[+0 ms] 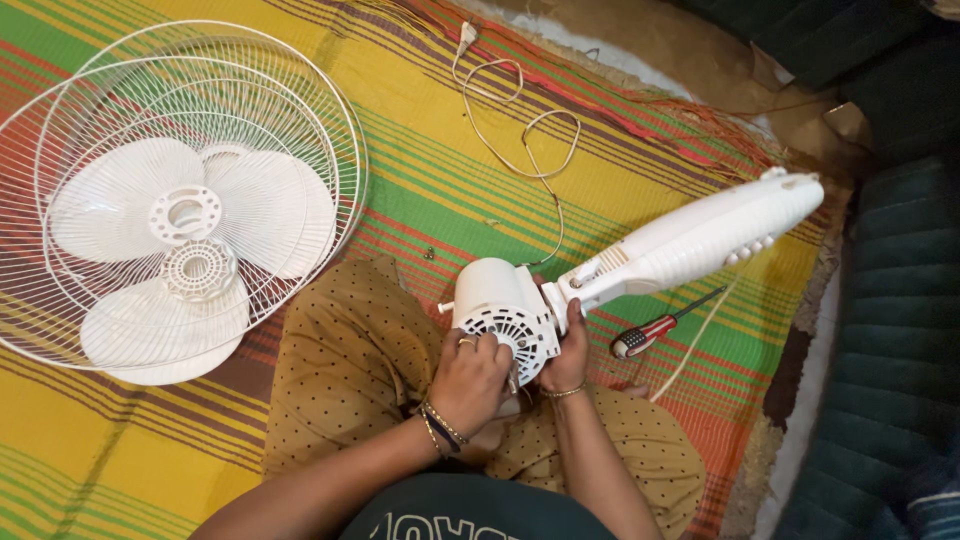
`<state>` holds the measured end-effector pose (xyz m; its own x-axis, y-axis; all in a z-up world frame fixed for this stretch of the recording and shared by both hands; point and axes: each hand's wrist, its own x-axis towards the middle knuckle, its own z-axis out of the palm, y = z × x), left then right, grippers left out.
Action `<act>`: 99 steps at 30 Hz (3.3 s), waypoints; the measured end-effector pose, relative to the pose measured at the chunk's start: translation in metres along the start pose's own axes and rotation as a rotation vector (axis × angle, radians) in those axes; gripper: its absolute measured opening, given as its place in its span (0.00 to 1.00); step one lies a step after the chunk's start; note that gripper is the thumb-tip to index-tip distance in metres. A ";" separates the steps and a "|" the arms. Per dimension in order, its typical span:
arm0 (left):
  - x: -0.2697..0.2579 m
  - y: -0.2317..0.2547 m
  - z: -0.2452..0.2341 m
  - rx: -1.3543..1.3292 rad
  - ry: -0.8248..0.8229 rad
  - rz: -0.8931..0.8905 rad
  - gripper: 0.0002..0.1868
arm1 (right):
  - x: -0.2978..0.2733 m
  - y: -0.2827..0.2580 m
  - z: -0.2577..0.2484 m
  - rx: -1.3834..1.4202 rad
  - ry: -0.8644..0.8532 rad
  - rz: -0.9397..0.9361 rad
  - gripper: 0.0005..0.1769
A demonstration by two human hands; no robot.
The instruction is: The person sits on a mat and uses a screwdriver to tighten screws on the rear hub of a disassembled white pedestal fan. The fan blades and front cage are placed nearby. The person repeatedly adjusts the fan body and tightens the hub screws.
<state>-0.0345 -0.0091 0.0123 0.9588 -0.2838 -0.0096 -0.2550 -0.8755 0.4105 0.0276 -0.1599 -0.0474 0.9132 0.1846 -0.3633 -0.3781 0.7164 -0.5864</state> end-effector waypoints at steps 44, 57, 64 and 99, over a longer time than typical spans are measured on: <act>0.004 -0.051 0.015 -0.234 0.135 0.010 0.69 | 0.009 -0.011 0.003 -0.028 -0.113 0.121 0.33; 0.026 -0.054 -0.006 -0.078 -0.115 -0.122 0.72 | 0.040 0.014 -0.034 0.095 -0.057 -0.033 0.29; 0.022 -0.052 0.001 0.012 0.204 0.093 0.38 | 0.039 0.018 -0.031 0.107 -0.055 -0.082 0.33; 0.061 -0.059 -0.010 -0.066 0.509 0.234 0.10 | 0.027 0.014 -0.006 -0.080 -0.207 -0.076 0.40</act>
<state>0.0405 0.0289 -0.0028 0.8210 -0.2291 0.5229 -0.4757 -0.7809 0.4048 0.0456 -0.1495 -0.0696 0.9480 0.2726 -0.1645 -0.3106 0.6791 -0.6651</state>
